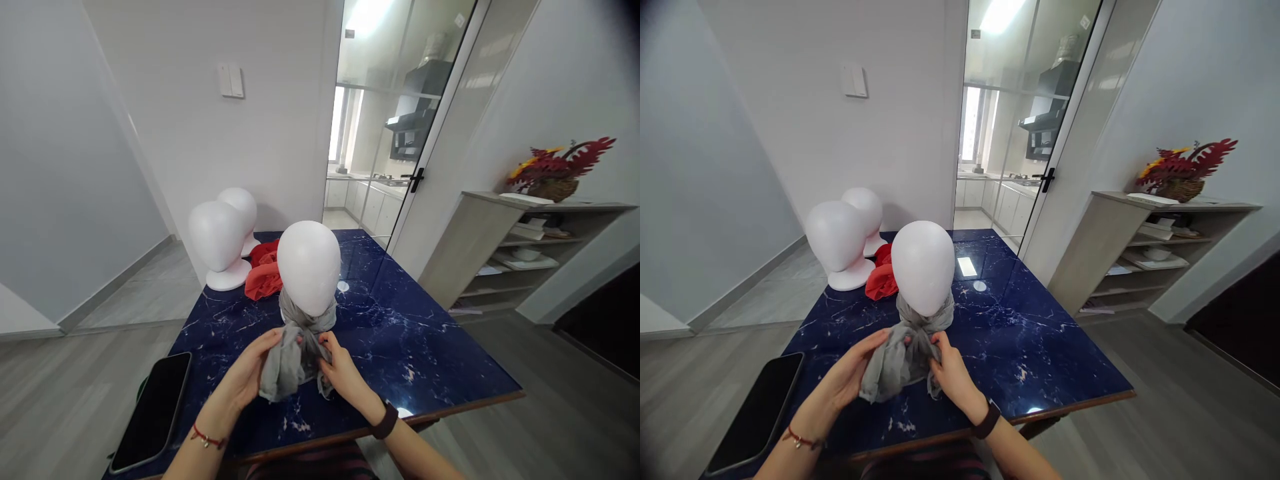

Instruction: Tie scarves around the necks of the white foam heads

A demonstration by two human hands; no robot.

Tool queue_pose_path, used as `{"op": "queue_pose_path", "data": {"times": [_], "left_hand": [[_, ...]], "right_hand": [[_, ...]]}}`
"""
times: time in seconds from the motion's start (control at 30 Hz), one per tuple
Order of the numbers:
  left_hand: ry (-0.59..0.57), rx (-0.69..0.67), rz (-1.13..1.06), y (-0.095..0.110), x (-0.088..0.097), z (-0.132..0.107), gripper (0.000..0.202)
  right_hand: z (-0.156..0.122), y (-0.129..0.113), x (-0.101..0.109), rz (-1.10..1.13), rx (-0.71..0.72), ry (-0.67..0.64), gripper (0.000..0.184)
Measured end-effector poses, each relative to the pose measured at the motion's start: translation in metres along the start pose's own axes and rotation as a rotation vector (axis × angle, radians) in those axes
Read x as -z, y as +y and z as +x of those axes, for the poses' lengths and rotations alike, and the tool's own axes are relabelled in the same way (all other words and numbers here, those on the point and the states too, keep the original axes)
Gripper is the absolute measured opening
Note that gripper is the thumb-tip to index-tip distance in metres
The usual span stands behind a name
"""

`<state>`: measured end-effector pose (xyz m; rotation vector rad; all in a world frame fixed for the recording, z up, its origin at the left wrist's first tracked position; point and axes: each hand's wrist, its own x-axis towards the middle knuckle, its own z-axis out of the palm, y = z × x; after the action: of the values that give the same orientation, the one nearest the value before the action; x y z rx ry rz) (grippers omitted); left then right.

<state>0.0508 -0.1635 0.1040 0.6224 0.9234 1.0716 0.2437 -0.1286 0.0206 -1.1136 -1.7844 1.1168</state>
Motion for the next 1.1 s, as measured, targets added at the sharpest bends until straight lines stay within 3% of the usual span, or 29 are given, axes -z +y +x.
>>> {"op": "queue_pose_path", "data": {"times": [0.07, 0.2, 0.4, 0.57, 0.73, 0.8, 0.87, 0.97, 1.03, 1.1], "left_hand": [[-0.005, 0.049, -0.097, -0.011, -0.017, 0.0, 0.027], [0.076, 0.019, -0.064, -0.036, -0.034, 0.003, 0.039], [0.161, -0.243, 0.214, -0.047, -0.023, 0.004, 0.031], [0.038, -0.387, 0.549, -0.047, -0.018, -0.001, 0.041], [0.038, -0.519, 0.873, -0.053, -0.022, 0.002, 0.032], [0.041, -0.556, 0.928, -0.056, -0.02, 0.005, 0.031], [0.109, -0.583, 0.874, -0.061, -0.014, 0.01, 0.026], [0.332, -0.57, 0.546, -0.069, -0.006, 0.021, 0.013], [0.448, -0.463, 0.261, -0.072, -0.006, 0.028, 0.023], [0.429, -0.267, 0.027, -0.072, -0.01, 0.033, 0.032]], "right_hand": [[-0.005, -0.006, -0.005, 0.057, 0.067, -0.011, 0.028], [-0.014, -0.017, -0.007, 0.222, 0.119, -0.061, 0.028], [-0.021, -0.021, 0.003, 0.155, 0.126, -0.037, 0.037], [-0.024, -0.021, -0.001, 0.128, 0.125, -0.044, 0.038], [-0.024, -0.02, -0.006, 0.207, 0.089, 0.061, 0.059], [-0.023, -0.021, -0.005, 0.208, 0.107, 0.052, 0.053], [-0.02, -0.022, -0.003, 0.213, 0.139, 0.013, 0.036], [-0.013, -0.018, -0.004, 0.307, 0.131, 0.022, 0.02], [-0.007, -0.011, -0.007, 0.394, 0.082, 0.067, 0.023], [-0.002, -0.003, -0.01, 0.47, 0.023, 0.099, 0.03]]}}
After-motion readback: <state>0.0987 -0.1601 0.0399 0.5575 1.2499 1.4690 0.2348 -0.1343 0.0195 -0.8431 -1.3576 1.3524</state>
